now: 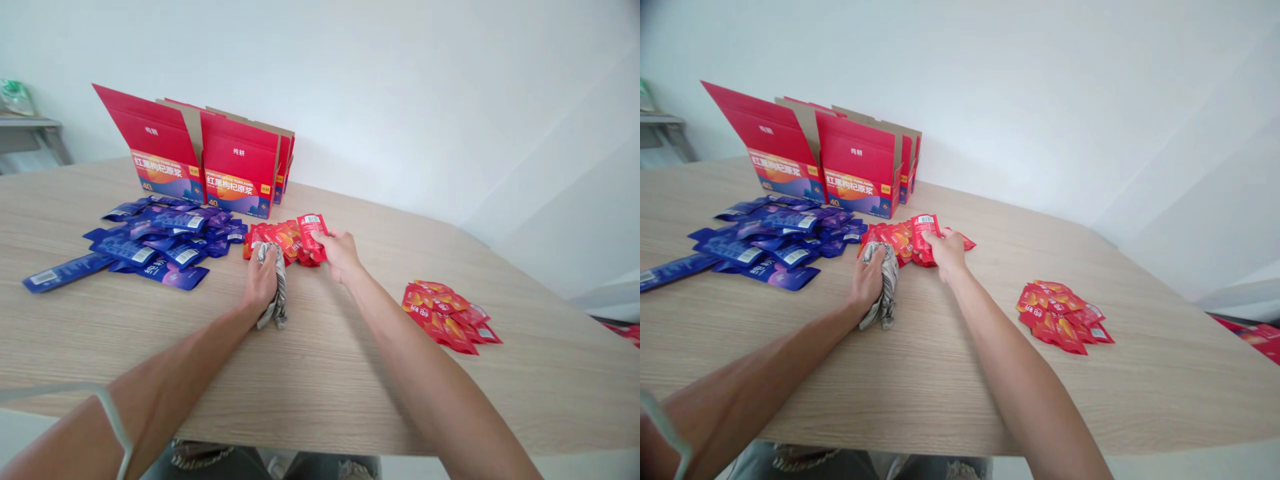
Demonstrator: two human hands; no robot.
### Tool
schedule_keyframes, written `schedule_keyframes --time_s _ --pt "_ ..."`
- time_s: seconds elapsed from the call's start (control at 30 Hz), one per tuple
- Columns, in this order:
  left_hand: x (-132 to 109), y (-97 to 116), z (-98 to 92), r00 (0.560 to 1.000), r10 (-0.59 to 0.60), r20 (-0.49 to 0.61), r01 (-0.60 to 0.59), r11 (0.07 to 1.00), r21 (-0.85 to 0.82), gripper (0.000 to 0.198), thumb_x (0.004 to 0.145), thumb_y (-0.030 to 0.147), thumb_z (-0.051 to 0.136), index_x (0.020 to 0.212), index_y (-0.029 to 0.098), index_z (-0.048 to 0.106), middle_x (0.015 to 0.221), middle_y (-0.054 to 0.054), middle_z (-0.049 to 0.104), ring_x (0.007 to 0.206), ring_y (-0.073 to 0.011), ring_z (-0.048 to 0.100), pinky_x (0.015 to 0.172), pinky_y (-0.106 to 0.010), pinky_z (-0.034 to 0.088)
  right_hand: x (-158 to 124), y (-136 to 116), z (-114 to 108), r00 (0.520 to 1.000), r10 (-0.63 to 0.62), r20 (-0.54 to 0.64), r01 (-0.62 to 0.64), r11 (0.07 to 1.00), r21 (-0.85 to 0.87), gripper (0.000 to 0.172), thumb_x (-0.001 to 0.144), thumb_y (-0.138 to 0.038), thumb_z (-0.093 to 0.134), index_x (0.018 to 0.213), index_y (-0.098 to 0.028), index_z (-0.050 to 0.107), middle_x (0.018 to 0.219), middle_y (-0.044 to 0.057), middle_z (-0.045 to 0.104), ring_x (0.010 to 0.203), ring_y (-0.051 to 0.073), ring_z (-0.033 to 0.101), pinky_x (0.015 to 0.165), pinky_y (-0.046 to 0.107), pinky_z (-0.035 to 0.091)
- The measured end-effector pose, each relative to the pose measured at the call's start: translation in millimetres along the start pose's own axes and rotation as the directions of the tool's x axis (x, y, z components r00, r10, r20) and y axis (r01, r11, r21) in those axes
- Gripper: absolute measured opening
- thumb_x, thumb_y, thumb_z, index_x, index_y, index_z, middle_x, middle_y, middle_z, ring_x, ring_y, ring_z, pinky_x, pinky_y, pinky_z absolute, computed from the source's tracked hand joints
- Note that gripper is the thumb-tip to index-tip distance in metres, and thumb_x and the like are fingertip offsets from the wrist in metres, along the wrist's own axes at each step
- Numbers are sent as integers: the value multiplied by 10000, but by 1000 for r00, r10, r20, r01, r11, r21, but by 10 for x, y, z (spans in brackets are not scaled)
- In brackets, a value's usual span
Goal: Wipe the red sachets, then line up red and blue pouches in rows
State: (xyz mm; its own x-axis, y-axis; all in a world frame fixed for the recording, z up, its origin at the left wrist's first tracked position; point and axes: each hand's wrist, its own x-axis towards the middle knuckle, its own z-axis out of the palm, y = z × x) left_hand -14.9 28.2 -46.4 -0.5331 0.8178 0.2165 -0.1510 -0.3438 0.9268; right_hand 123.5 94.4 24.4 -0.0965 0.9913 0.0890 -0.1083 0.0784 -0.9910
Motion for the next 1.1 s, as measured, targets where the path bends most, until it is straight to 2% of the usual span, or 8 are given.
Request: schedule_keyframes --time_s 0.13,0.23,0.33,0.47,0.57,0.67,0.87,1.1 --pt "23 30 -46 1000 5 6 -6 1000 21 359 912 509 675 753 236 506 643 54 465 576 -127 403 550 -245 366 368 -5 -17 989 -115 -88 88 959 -268 230 894 -404 767 897 -191 680 869 87 783 904 261 767 858 411 631" --pt "23 85 -64 1000 7 -5 -7 998 58 356 898 485 684 720 232 509 637 41 470 590 -134 411 549 -249 367 383 111 -189 945 -309 -105 172 744 -646 275 887 -335 757 1076 -146 693 1149 170 773 1173 295 713 1092 456 529" --pt "15 118 -52 1000 18 -14 -17 997 78 331 892 453 673 705 230 517 638 30 480 599 -141 416 558 -257 373 243 248 -536 928 -373 17 227 528 -818 396 907 -288 704 1262 -117 664 1289 185 732 1265 288 667 1146 441 488" --pt "10 108 -11 1000 8 2 -8 996 91 298 881 464 655 743 232 529 643 38 488 596 -143 422 573 -266 377 15 166 -1231 976 -167 -137 -96 234 -968 573 953 -342 686 1457 -93 577 1448 240 635 1340 307 636 1138 383 481" --pt "6 91 14 999 38 18 -40 993 109 295 868 469 657 749 228 537 665 41 501 619 -140 440 608 -265 395 -120 -42 -1778 944 -76 -322 -318 57 -946 660 964 -398 687 1495 -32 545 1537 339 519 1428 407 561 1141 496 474" --pt "-4 87 32 998 61 17 -62 992 113 267 872 448 641 757 223 555 686 36 532 644 -143 466 642 -266 410 -242 -139 -2132 899 78 -431 -417 -150 -896 559 960 -443 709 1368 -63 681 1441 326 622 1375 422 618 1084 508 515" --pt "-24 93 44 998 58 4 -58 991 122 242 889 417 632 762 217 582 695 30 539 663 -146 474 641 -265 399 -428 94 -1997 941 74 -331 -325 -81 -942 362 1002 -194 576 1281 -29 736 1379 345 659 1382 433 615 1091 494 503" --pt "-42 56 11 998 54 17 -55 995 79 297 874 476 676 768 217 576 685 40 528 645 -135 465 624 -257 385 -397 219 -1598 982 -48 -180 -165 220 -961 428 922 -158 671 1345 -116 714 1334 222 729 1286 317 696 1134 398 504"
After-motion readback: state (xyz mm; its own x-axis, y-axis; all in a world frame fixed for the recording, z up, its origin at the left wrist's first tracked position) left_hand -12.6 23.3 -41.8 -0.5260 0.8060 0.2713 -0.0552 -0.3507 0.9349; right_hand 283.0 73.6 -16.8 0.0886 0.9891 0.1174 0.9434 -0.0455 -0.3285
